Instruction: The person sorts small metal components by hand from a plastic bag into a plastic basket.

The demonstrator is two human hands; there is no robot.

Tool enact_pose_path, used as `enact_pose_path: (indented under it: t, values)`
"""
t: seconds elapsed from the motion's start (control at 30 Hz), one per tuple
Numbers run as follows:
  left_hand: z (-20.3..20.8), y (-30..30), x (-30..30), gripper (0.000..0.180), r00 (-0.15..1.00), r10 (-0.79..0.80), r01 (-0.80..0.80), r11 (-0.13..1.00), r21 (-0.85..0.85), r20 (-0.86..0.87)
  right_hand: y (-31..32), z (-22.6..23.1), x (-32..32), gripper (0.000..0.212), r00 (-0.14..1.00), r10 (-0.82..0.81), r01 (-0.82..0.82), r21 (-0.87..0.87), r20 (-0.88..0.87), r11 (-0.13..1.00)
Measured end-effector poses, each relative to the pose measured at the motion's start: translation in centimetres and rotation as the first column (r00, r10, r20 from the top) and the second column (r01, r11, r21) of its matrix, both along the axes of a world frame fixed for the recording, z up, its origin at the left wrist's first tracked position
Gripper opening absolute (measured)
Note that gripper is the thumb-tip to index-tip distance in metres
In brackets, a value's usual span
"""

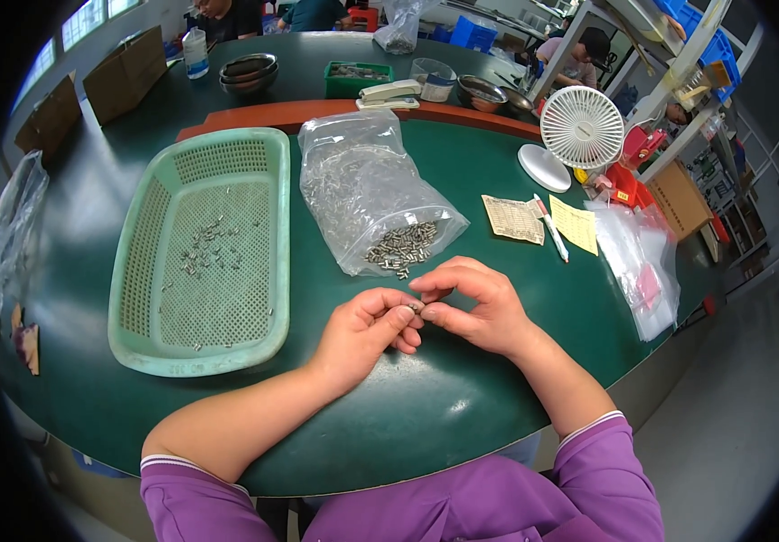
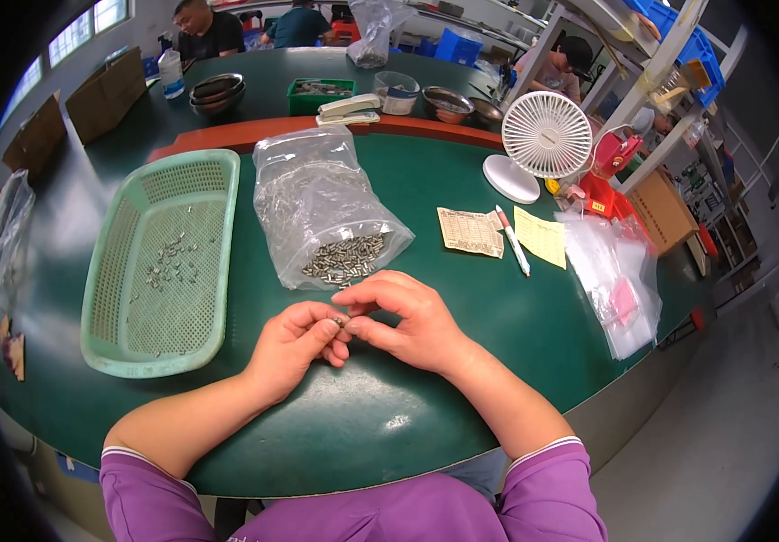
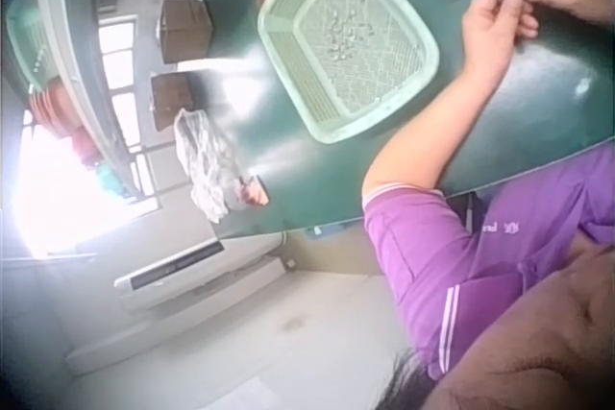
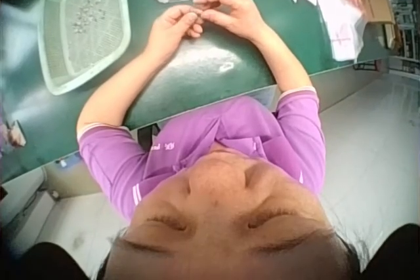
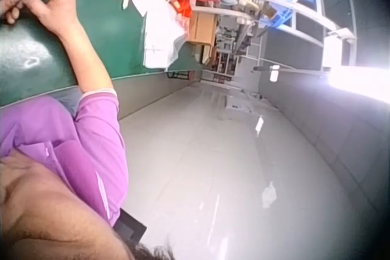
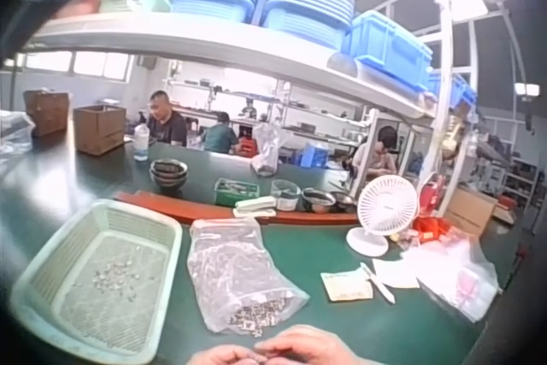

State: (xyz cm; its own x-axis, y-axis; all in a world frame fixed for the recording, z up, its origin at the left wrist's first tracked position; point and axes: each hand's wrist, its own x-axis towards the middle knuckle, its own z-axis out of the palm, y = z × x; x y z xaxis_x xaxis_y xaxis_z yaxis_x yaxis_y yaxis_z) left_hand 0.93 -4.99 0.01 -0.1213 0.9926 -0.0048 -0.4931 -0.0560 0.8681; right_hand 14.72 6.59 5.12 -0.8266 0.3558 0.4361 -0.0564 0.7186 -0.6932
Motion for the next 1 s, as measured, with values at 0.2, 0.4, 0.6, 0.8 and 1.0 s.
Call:
enact_pose_path:
  t: [0.2, 0.4, 0.6, 0.8, 1.0]
  values:
    - [-0.2, 0.0, -0.1, 0.016, 0.999, 0.012, -0.011, 0.999, 0.031, -0.039, 0.4, -0.4, 0.0, 0.022, 0.998, 0.037, -0.027, 0.225, -0.043, 0.974]
    - [0.2, 0.2, -0.1, 0.02, 0.998, -0.002, 0.001, 1.0, -0.01, -0.059, 0.4, -0.5, -0.2, 0.016, 0.999, -0.014, 0.031, 0.356, -0.05, 0.934]
    - [-0.4, 0.4, 0.2, 0.023, 0.995, -0.045, 0.047, 0.998, 0.031, -0.085, -0.1, 0.0, -1.0, 0.011, 0.99, -0.075, 0.103, 0.265, -0.117, 0.959]
    - [0.2, 0.1, 0.4, 0.022, 0.969, -0.099, 0.104, 0.994, 0.009, -0.228, -2.1, 4.5, -7.0, 0.012, 0.991, 0.097, -0.064, 0.304, -0.093, 0.95]
    - [-0.1, 0.1, 0.5, 0.016, 0.929, -0.16, 0.166, 0.986, -0.01, -0.333, -1.9, 6.7, -8.3, 0.017, 0.984, 0.017, 0.039, 0.31, -0.176, 0.95]
